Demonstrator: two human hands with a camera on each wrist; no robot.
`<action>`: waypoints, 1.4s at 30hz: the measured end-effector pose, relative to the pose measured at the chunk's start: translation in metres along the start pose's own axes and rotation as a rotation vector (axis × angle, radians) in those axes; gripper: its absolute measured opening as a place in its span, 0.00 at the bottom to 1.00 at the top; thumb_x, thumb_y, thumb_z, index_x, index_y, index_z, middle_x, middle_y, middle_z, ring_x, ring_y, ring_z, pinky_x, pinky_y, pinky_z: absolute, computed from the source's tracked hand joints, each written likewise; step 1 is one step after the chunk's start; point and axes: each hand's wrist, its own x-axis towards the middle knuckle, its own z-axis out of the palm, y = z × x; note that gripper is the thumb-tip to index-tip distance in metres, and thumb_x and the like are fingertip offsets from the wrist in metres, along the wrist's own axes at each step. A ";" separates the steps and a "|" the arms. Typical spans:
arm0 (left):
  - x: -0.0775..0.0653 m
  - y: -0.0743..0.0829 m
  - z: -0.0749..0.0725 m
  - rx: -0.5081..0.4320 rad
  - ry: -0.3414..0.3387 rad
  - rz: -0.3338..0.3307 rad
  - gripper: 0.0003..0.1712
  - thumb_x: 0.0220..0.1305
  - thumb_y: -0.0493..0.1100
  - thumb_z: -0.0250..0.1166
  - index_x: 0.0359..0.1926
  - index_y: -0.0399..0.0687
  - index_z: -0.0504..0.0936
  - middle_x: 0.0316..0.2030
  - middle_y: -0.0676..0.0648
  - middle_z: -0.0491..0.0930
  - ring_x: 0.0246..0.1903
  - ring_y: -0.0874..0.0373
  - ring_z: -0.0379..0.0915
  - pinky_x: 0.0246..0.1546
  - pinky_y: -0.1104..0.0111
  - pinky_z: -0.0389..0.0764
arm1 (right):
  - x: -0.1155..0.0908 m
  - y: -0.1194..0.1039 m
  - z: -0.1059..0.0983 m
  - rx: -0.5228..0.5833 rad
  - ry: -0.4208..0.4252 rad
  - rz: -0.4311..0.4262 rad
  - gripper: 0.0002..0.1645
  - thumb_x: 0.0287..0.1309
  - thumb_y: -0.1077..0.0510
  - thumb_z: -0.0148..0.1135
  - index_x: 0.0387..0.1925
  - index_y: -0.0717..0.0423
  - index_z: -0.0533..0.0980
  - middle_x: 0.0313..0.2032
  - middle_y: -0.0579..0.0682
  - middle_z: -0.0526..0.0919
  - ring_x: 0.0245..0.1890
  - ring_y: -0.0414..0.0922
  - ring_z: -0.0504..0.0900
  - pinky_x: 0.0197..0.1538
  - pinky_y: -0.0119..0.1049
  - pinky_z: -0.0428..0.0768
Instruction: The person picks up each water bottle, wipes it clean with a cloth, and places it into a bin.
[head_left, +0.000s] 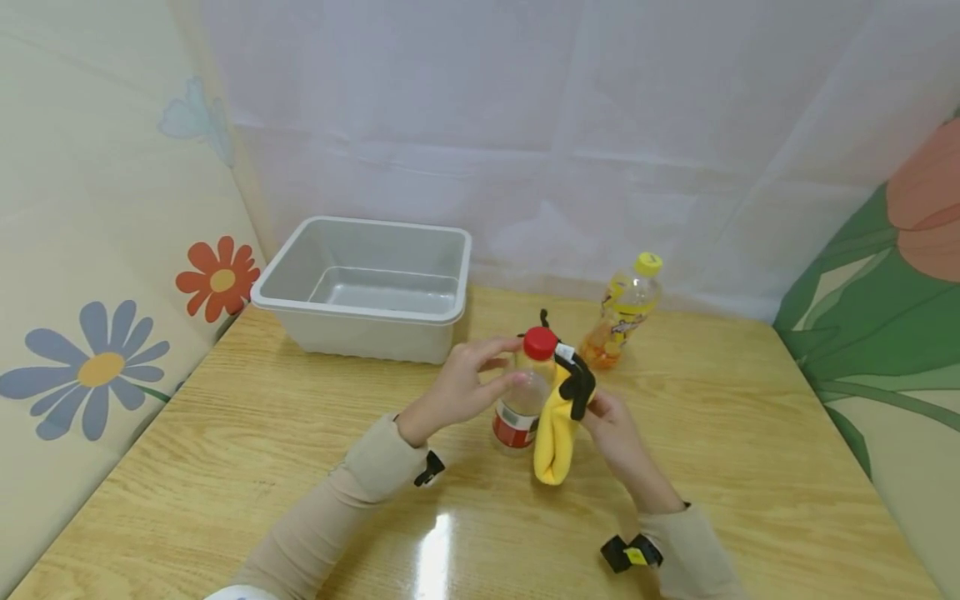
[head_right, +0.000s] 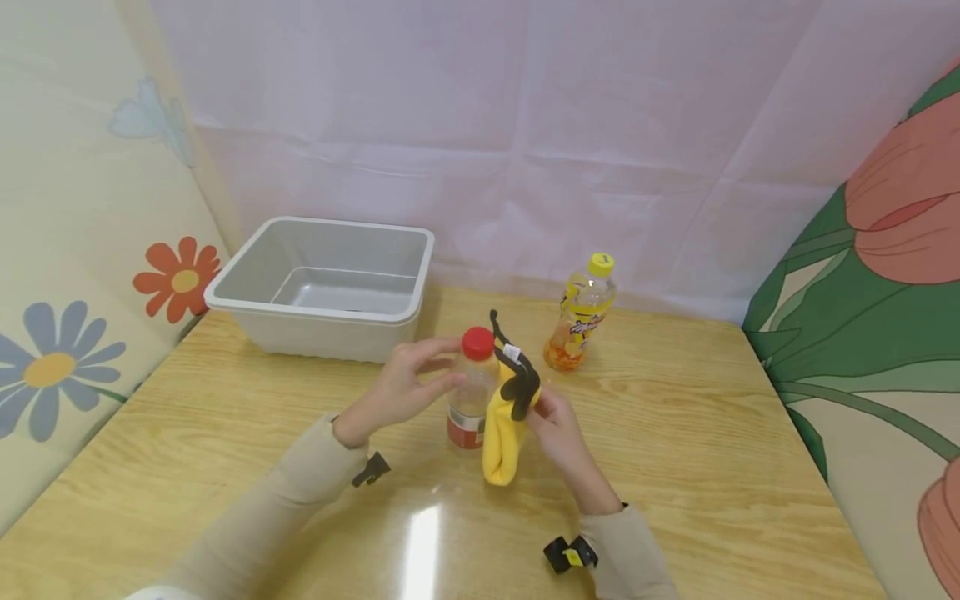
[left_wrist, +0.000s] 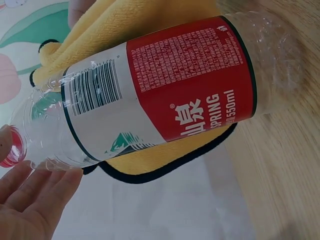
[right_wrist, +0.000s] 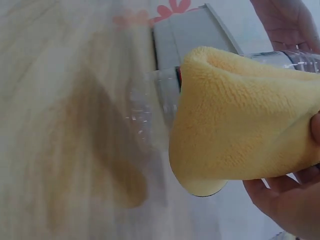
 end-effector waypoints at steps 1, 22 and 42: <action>0.000 0.000 0.000 0.000 0.000 -0.001 0.20 0.53 0.30 0.65 0.48 0.27 0.74 0.47 0.33 0.76 0.48 0.44 0.73 0.44 0.72 0.78 | 0.000 0.002 0.001 -0.007 0.000 0.019 0.11 0.55 0.75 0.49 0.40 0.80 0.71 0.37 0.46 0.80 0.38 0.33 0.75 0.44 0.24 0.74; -0.001 0.000 0.003 -0.020 0.001 -0.032 0.25 0.52 0.35 0.67 0.51 0.31 0.73 0.49 0.38 0.76 0.50 0.50 0.72 0.48 0.64 0.77 | -0.008 0.011 0.002 -0.044 -0.001 0.025 0.12 0.54 0.75 0.50 0.41 0.77 0.72 0.38 0.49 0.79 0.39 0.33 0.75 0.43 0.25 0.75; 0.000 0.002 0.005 0.134 0.012 -0.026 0.29 0.48 0.39 0.71 0.50 0.28 0.73 0.48 0.36 0.72 0.46 0.47 0.71 0.46 0.72 0.77 | -0.019 -0.006 -0.021 0.030 0.132 -0.133 0.26 0.55 0.76 0.50 0.34 0.40 0.78 0.35 0.35 0.81 0.39 0.32 0.76 0.41 0.21 0.75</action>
